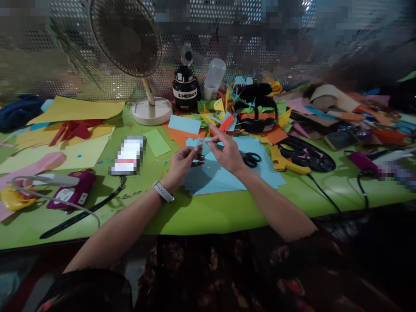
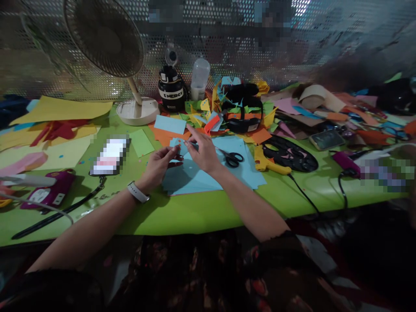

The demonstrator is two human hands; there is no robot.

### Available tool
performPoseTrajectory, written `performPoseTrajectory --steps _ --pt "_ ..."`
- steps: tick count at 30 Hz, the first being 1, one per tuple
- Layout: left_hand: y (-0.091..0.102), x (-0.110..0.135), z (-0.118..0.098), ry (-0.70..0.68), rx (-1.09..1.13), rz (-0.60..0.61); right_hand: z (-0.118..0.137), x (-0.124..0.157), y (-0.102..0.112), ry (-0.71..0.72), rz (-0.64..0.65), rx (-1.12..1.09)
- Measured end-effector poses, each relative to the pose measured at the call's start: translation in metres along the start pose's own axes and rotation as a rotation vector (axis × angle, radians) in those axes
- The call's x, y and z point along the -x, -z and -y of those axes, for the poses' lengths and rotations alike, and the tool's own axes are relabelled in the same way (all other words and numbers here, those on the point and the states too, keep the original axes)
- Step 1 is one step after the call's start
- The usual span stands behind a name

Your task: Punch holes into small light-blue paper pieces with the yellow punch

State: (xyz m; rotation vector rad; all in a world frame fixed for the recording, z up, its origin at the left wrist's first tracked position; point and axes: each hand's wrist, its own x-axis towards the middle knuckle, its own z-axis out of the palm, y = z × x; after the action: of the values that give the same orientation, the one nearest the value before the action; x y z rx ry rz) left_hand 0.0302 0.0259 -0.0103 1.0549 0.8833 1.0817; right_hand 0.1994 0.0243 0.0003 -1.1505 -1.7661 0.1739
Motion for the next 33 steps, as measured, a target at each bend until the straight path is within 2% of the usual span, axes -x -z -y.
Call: performPoseTrajectory --steps 5,20,27,33 --pt "-0.001 0.003 -0.002 0.013 0.065 -0.011 0.001 0.000 0.001 -0.004 0.022 -0.004" --pt "0.004 -0.001 0.001 -0.038 0.006 -0.002 0.006 0.003 -0.003 0.008 0.031 -0.032" --pt "0.003 0.001 -0.008 -0.012 0.003 0.115 0.001 -0.004 0.003 -0.070 -0.012 -0.138" --pt "0.002 0.002 -0.001 0.062 -0.092 0.180 0.001 -0.001 -0.002 -0.064 0.010 -0.117"
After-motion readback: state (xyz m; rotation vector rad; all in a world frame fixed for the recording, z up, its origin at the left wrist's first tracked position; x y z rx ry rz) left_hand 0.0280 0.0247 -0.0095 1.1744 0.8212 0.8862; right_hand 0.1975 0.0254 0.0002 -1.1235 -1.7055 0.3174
